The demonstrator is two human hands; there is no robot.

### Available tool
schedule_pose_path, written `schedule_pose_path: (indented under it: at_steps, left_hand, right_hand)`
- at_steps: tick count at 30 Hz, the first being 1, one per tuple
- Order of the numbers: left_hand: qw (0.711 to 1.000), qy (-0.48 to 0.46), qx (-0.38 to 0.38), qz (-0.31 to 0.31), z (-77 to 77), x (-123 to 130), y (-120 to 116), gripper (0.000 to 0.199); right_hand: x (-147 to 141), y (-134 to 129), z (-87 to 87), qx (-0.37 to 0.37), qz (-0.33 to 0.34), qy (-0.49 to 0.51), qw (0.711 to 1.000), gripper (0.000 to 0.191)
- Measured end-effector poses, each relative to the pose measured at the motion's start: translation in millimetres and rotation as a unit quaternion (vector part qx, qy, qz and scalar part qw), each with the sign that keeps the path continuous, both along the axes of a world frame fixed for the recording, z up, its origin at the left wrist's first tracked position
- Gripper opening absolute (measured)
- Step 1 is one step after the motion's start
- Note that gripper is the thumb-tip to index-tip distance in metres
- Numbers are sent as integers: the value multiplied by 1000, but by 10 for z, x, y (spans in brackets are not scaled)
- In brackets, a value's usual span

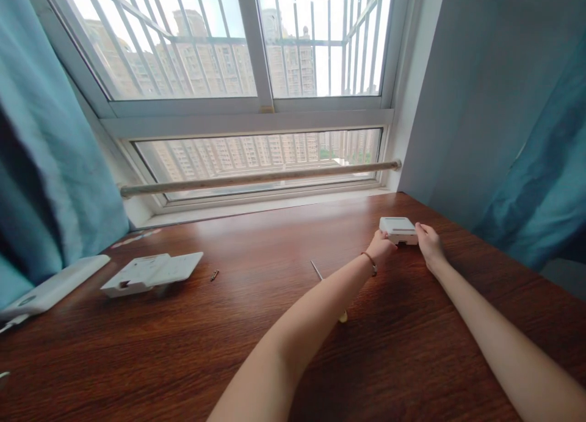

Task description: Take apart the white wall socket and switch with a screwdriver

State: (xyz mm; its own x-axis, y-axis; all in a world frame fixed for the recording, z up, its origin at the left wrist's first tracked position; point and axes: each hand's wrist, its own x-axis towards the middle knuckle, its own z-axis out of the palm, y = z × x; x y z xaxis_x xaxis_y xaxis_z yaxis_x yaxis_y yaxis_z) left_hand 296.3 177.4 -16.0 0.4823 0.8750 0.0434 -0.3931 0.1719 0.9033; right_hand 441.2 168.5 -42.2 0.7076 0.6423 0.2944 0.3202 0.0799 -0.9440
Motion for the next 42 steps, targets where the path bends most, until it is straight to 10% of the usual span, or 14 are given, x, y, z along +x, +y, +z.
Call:
schedule_pose_path:
  at_steps: [13,21,42]
  left_hand:
    - [950,138,275,51,309,-2002,-1046,71]
    - [949,201,228,84,189,-3071,-1600,60]
    - [965,221,127,66,33,-3347,-1918,64]
  right_hand:
    - [-1582,-728,410,55,248,-27,967,50]
    - [-2530,-1226,447,6,402,-33,915,52]
    - [-2736,-1557,191,-39,426,-104,898,50]
